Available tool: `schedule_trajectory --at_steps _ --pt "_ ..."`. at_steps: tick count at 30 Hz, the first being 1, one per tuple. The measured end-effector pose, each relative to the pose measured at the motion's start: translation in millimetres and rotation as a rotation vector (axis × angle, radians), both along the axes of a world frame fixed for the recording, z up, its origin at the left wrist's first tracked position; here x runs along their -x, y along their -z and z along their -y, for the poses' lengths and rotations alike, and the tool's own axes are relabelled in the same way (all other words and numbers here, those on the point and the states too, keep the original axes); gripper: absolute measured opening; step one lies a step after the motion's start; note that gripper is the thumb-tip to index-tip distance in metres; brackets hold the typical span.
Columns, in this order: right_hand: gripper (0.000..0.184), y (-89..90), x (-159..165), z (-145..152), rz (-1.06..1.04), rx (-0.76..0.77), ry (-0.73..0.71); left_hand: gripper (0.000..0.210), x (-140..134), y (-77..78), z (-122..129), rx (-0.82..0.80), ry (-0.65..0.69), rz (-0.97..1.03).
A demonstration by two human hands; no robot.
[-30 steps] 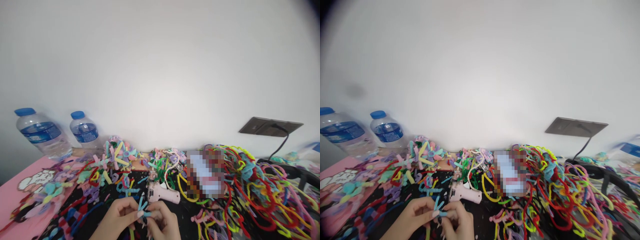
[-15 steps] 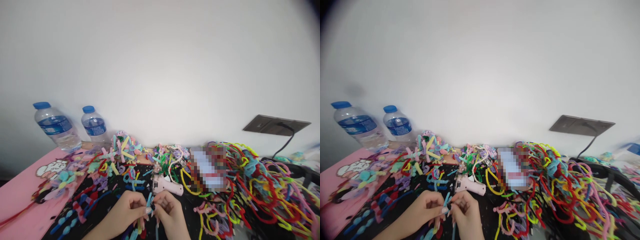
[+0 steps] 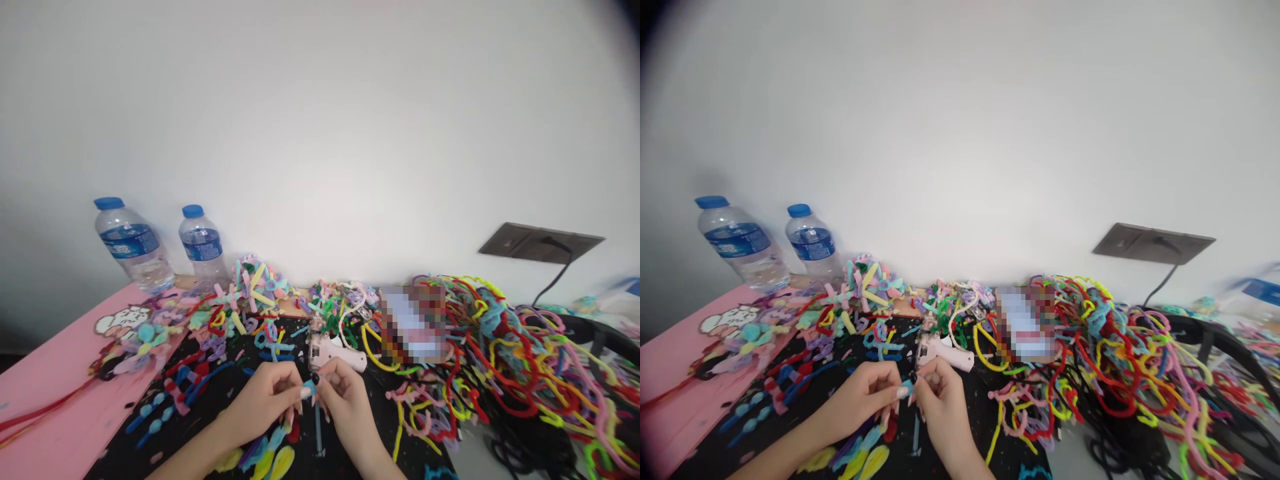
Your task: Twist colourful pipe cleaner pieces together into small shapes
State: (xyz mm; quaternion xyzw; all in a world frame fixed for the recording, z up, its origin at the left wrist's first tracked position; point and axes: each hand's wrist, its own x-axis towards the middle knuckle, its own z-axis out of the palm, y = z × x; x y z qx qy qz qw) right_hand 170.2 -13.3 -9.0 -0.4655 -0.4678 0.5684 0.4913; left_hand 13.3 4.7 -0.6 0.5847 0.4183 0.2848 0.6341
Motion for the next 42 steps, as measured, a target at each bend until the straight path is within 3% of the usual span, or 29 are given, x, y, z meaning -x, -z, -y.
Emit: schedule_trajectory --at_steps 4,8,15,18,22,27,34,42 --pt "0.027 0.1 2 1 -0.085 0.002 0.017 0.027 -2 -1.0 2 -0.093 -0.093 0.040" --pt "0.025 0.2 -1 1 -0.107 -0.013 0.039 0.019 2 -3.1 1 -0.165 -0.071 0.001" --pt "0.025 5.8 -4 -1 -0.144 0.028 -0.019 0.014 10 -4.1 -1 -0.560 -0.063 -0.144" --pt "0.024 7.7 -2 0 -0.162 0.051 -0.041 0.016 9 -2.0 0 -0.607 -0.050 -0.129" --pt "0.024 8.6 -1 0 -0.136 0.044 -0.075 0.019 6 1.6 1 -0.578 -0.154 -0.126" --pt "0.020 8.5 -3 0 0.063 -0.053 -0.037 0.010 4 -0.9 2 -0.358 -0.079 -0.154" --pt "0.013 1.4 -8 5 0.528 -0.324 -0.140 0.012 9 -5.8 3 -0.662 0.064 -0.413" --pt "0.012 1.0 -6 7 0.656 -0.403 -0.124 0.017 6 -0.3 4 -0.613 0.018 -0.471"
